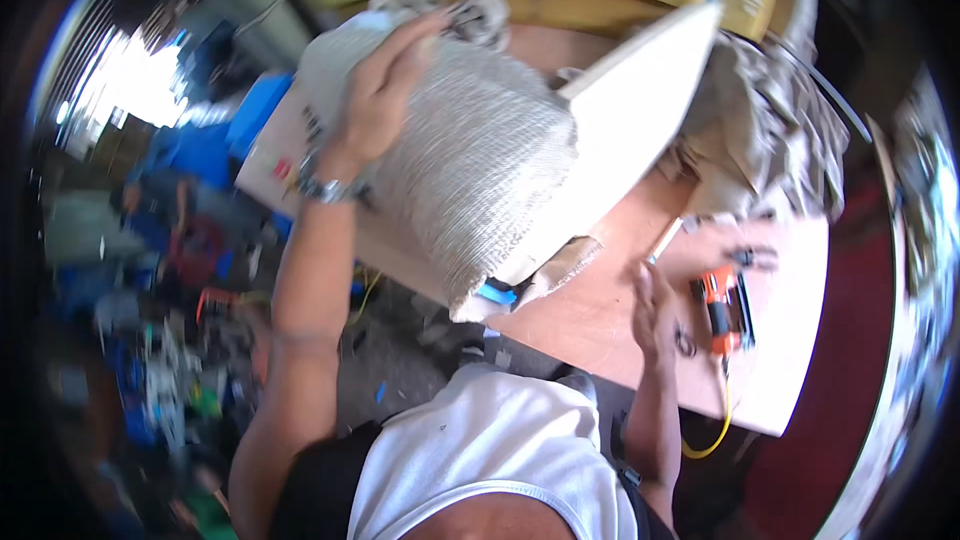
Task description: The person wraps a piece of beige fabric around a wooden furniture component, likely a chair armrest. They smooth the fabric, trim the excess with scissors, and secure it using a staple gun.
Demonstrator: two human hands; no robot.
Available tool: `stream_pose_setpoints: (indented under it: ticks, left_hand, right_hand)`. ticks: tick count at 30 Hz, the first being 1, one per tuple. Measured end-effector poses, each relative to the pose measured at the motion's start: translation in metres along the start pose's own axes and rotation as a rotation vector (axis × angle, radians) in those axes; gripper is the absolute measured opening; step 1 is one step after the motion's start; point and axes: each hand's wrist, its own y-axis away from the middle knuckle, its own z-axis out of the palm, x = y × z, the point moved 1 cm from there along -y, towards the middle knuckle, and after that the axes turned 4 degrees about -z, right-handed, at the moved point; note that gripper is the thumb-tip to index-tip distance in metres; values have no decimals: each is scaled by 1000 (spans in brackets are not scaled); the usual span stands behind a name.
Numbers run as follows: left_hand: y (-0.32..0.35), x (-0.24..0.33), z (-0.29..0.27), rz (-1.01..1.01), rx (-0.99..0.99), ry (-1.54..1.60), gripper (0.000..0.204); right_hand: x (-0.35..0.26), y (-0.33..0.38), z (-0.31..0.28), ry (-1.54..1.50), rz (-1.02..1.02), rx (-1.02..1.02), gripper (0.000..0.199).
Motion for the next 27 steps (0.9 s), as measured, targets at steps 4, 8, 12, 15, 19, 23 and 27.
stream_pose_setpoints:
  ticks: [4, 8, 12, 15, 19, 23, 27]
  left_hand:
    - [60, -16, -5, 163, -100, -531, 64]
    - [112, 32, 24, 351, -206, -294, 83]
    - [119, 34, 45, 345, -117, -125, 77]
    - [117, 29, 44, 352, -114, -108, 77]
    - [113, 27, 43, 376, -103, 20, 78]
    - [113, -3, 32, 598, -211, 268, 71]
    - [100, -79, -14, 545, 39, 173, 57]
  right_hand:
    - [-79, 6, 52, -634, 145, 13, 67]
    - [-127, -13, 80, -976, 53, 29, 75]
    - [-195, -15, 83, -859, 200, 201, 68]
    - [-224, -15, 90, -677, 229, 299, 58]
    - [-228, -33, 84, -629, 285, 363, 49]
    - [-243, -40, 116, -443, 259, 464, 60]
    - [-146, -42, 78, 54, -196, 486, 71]
